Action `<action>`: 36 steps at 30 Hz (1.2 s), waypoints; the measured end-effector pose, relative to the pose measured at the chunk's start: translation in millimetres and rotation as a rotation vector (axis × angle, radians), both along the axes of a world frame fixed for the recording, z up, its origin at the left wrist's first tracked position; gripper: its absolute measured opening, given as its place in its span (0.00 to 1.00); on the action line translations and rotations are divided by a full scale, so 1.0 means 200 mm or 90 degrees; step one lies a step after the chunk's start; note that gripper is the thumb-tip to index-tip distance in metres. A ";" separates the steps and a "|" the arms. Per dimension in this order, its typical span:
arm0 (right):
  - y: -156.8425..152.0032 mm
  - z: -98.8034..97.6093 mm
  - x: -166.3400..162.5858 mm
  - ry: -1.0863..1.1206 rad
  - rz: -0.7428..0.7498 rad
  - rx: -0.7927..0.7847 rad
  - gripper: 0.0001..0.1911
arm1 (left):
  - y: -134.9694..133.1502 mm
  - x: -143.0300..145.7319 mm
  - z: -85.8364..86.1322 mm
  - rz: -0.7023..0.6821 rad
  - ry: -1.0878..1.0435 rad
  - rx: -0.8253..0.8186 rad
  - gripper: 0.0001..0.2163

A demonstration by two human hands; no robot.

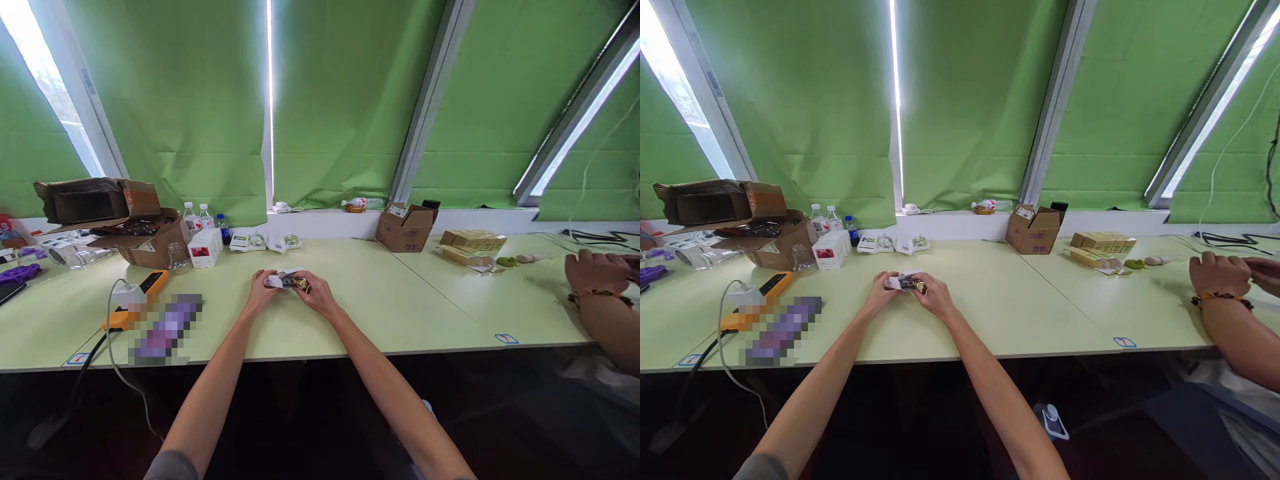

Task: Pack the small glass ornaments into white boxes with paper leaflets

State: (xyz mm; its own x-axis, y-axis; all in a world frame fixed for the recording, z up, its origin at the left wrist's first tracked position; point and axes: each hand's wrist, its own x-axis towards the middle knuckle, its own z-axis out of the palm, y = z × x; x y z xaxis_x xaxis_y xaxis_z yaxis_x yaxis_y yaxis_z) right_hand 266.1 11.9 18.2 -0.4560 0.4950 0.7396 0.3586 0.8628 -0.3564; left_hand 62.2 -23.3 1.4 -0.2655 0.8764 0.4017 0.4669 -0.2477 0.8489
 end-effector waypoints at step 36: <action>0.04 -0.01 -0.01 0.019 0.056 -0.002 0.17 | 0.00 0.00 -0.01 -0.012 -0.016 0.012 0.23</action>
